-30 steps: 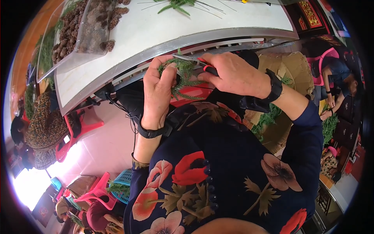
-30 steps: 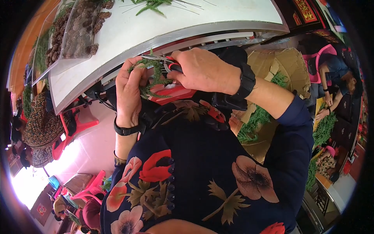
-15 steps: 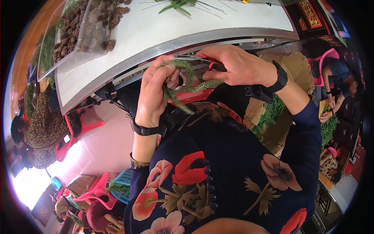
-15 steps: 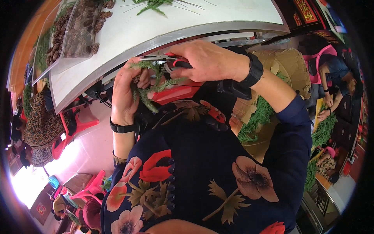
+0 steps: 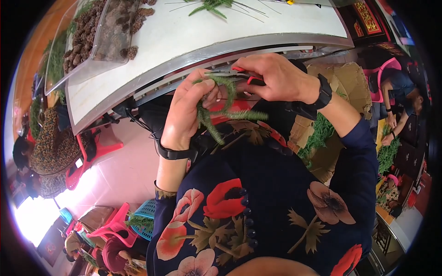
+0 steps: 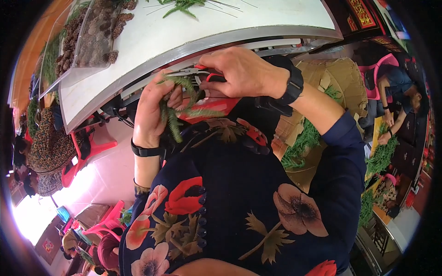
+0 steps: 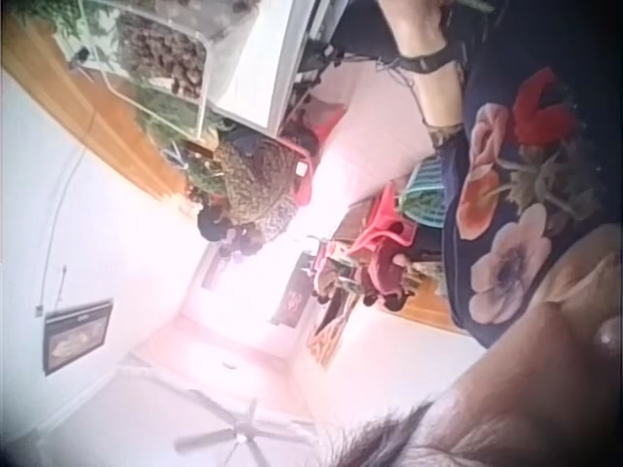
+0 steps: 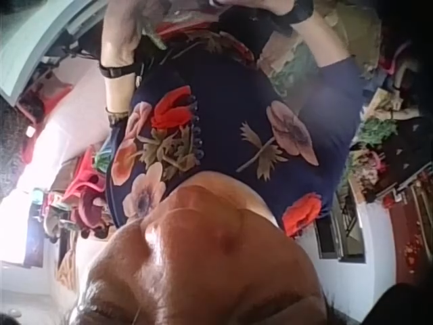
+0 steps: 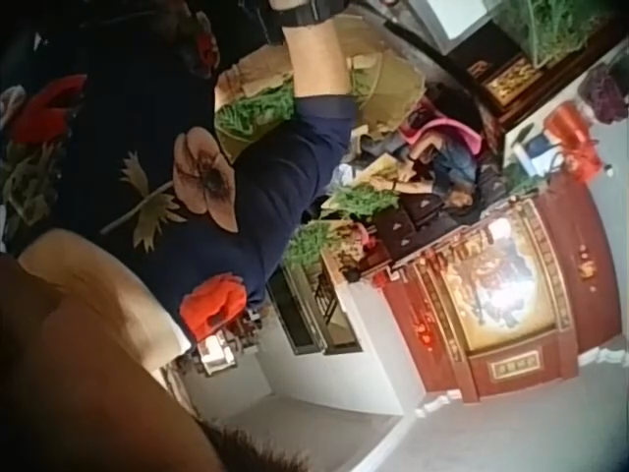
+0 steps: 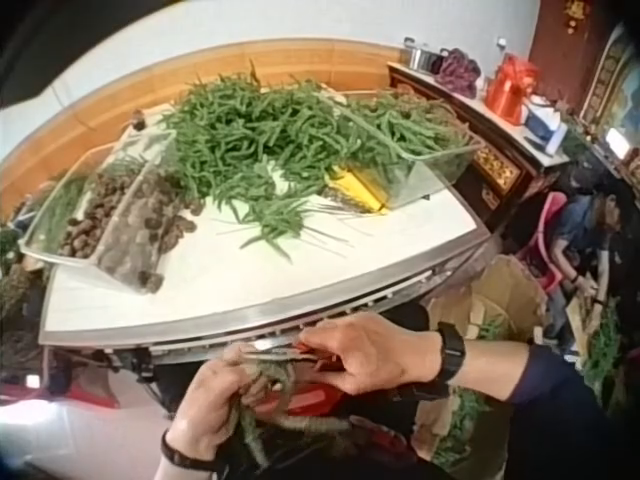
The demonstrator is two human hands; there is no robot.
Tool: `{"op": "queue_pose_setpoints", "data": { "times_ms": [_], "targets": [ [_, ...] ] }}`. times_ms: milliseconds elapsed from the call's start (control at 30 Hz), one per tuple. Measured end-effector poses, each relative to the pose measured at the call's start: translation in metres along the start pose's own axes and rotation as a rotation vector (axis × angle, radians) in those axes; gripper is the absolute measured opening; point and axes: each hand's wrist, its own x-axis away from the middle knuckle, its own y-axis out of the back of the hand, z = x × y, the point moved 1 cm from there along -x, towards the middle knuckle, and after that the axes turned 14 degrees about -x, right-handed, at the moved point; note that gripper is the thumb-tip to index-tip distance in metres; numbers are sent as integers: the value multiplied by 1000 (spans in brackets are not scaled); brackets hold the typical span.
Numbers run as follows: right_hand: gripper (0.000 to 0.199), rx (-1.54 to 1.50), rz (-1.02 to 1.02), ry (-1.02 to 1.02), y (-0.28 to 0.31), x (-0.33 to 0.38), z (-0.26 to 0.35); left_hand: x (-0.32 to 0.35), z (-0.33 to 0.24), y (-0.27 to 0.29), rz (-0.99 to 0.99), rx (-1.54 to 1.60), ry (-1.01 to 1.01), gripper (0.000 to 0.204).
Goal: Assembling decorative artificial plants by attaching green foliage to base pods using pliers.
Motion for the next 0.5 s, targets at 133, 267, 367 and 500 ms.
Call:
{"op": "queue_pose_setpoints", "data": {
  "times_ms": [133,267,367,500],
  "targets": [
    [30,-389,-71,-435,9,3,13,0,6,-1,-265,-352,-132,17],
    [27,-514,-150,-501,8,11,22,-1,2,-8,-365,-491,-213,19],
    [27,-354,-110,-357,1,9,29,0,0,-11,-401,-580,-274,22],
    [30,-314,-92,-393,-14,6,23,0,-1,-15,-463,-709,-316,26]
  ]
}}
